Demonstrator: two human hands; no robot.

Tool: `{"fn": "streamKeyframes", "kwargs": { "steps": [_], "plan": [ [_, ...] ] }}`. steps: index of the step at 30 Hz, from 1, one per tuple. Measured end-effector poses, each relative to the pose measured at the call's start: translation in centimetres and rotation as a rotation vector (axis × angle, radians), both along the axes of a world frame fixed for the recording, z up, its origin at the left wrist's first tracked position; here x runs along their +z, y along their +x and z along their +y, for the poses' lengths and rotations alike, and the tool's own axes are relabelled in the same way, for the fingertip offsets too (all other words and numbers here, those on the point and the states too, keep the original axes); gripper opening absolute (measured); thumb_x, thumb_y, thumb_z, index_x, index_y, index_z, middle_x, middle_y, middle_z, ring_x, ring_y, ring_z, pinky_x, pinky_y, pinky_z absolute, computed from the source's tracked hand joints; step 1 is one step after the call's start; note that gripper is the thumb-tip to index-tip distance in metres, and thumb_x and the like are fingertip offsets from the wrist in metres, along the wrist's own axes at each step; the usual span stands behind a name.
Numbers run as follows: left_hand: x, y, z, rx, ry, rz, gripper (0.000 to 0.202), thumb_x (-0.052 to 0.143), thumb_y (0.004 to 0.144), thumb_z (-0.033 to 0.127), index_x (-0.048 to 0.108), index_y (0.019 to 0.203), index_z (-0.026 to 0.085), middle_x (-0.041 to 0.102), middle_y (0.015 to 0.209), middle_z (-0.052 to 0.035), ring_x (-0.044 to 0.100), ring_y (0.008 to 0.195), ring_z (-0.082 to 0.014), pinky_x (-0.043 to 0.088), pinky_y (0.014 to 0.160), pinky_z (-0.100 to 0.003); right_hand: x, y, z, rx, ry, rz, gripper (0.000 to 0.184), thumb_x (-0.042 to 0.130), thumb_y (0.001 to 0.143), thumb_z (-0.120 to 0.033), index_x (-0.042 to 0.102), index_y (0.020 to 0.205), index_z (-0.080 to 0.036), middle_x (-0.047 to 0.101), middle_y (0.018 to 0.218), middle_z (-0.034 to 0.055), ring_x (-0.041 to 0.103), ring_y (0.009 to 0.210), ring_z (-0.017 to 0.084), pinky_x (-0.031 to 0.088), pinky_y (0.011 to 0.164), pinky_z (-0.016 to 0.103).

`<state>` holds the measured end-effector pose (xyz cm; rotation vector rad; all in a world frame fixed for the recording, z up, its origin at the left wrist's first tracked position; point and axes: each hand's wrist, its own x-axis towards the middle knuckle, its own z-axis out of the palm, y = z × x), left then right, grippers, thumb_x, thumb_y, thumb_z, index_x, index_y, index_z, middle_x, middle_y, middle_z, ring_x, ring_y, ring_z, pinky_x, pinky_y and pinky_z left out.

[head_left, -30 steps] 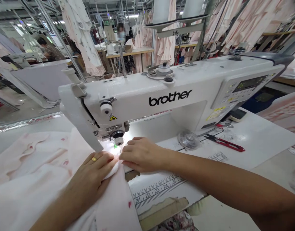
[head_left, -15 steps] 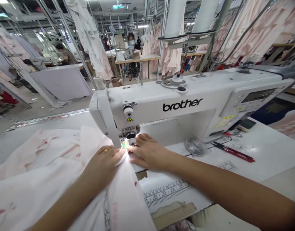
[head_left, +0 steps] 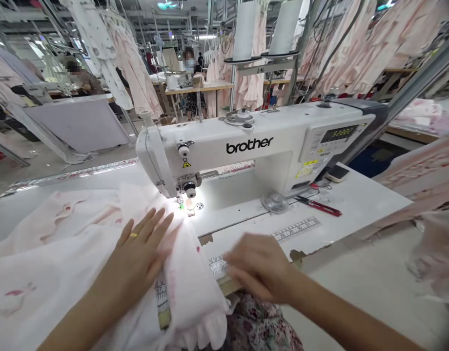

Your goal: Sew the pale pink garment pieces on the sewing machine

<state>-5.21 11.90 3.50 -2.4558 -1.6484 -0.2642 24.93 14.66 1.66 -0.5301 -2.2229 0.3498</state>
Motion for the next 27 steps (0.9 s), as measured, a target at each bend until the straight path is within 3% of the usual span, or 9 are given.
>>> {"fn": "streamKeyframes", "kwargs": {
  "steps": [3,6,8,12,16,18,22,24,27],
  "plan": [
    [-1.1,0.5,-3.9,0.088,0.02,-0.048,0.059,0.041,0.097,0.044,0.029,0.152,0.026,0.043,0.152,-0.0097,0.036,0.141,-0.0315,0.031,0.111,-0.053,-4.3,2.8,-5.6,-0.036,-0.035,0.103,0.018,0.057,0.093,-0.023,0.064,0.108,-0.017,0.069,0.076,0.0065,0.061,0.066,0.019,0.046,0.062,0.03],
    [-2.8,1.2,-4.9,0.167,-0.03,-0.035,0.06,0.041,0.097,0.047,0.033,0.15,0.021,0.042,0.151,-0.0139,0.031,0.142,-0.0369,0.032,0.108,-0.057,-7.3,2.7,-8.5,-0.136,-0.424,0.079,0.034,0.061,0.092,-0.038,0.064,0.119,-0.017,0.073,0.098,0.0115,0.067,0.086,0.024,0.052,0.076,0.032],
    [-3.4,1.1,-3.7,0.202,-0.069,-0.014,0.058,0.04,0.097,0.045,0.037,0.15,0.019,0.038,0.154,-0.0158,0.03,0.142,-0.0405,0.032,0.106,-0.062,-8.0,0.9,-9.1,-0.127,-0.761,0.108,0.042,0.063,0.088,-0.049,0.068,0.115,-0.017,0.072,0.102,0.0112,0.066,0.092,0.026,0.051,0.082,0.033],
    [-2.3,-1.3,0.5,0.134,-0.129,-0.019,0.055,0.04,0.098,0.041,0.039,0.149,0.021,0.036,0.156,-0.0152,0.033,0.142,-0.0373,0.034,0.106,-0.058,-7.4,-4.2,-9.6,0.01,-1.206,0.256,0.051,0.058,0.086,-0.06,0.071,0.071,-0.014,0.063,0.065,0.0021,0.058,0.066,0.018,0.049,0.068,0.029],
    [0.1,-5.6,2.0,-0.081,-0.237,0.0,0.054,0.042,0.098,0.033,0.035,0.15,0.025,0.034,0.158,-0.0091,0.032,0.145,-0.0293,0.03,0.115,-0.049,-8.0,-7.1,-11.2,0.42,-1.488,0.349,0.048,0.066,0.078,-0.062,0.069,0.076,-0.015,0.058,0.071,-0.0001,0.053,0.066,0.013,0.046,0.068,0.025],
    [0.8,-6.9,0.7,-0.117,-0.259,0.008,0.061,0.046,0.094,0.03,0.028,0.153,0.027,0.029,0.16,-0.0075,0.03,0.146,-0.0295,0.025,0.118,-0.05,-9.5,-7.3,-12.0,0.459,-1.477,0.242,0.049,0.067,0.075,-0.064,0.063,0.067,-0.015,0.051,0.065,-0.0021,0.045,0.06,0.011,0.039,0.057,0.021],
    [0.3,-6.8,-4.1,0.037,-0.124,-0.04,0.068,0.05,0.087,0.026,0.029,0.152,0.027,0.028,0.16,-0.0085,0.028,0.146,-0.0344,0.032,0.114,-0.057,-12.5,-6.4,-12.4,0.245,-1.339,0.127,0.053,0.063,0.078,-0.06,0.046,0.053,-0.017,0.032,0.052,-0.0051,0.029,0.05,0.008,0.025,0.047,0.02],
    [-0.7,-6.2,-6.3,0.124,-0.078,-0.08,0.057,0.051,0.09,0.033,0.039,0.145,0.027,0.038,0.154,-0.0093,0.04,0.139,-0.0342,0.042,0.107,-0.054,-12.7,-5.9,-12.1,0.154,-1.289,0.14,0.042,0.063,0.08,-0.052,0.055,0.058,-0.016,0.042,0.055,-0.0038,0.038,0.055,0.011,0.033,0.053,0.022],
    [-2.5,-5.4,-8.2,0.198,-0.018,-0.134,0.042,0.051,0.092,0.043,0.054,0.129,0.024,0.056,0.135,-0.0104,0.057,0.12,-0.0318,0.052,0.096,-0.049,-10.8,-5.5,-11.4,0.012,-1.154,0.177,0.028,0.064,0.08,-0.042,0.072,0.087,-0.016,0.067,0.084,0.0046,0.057,0.082,0.023,0.045,0.079,0.031]
  ]
}}
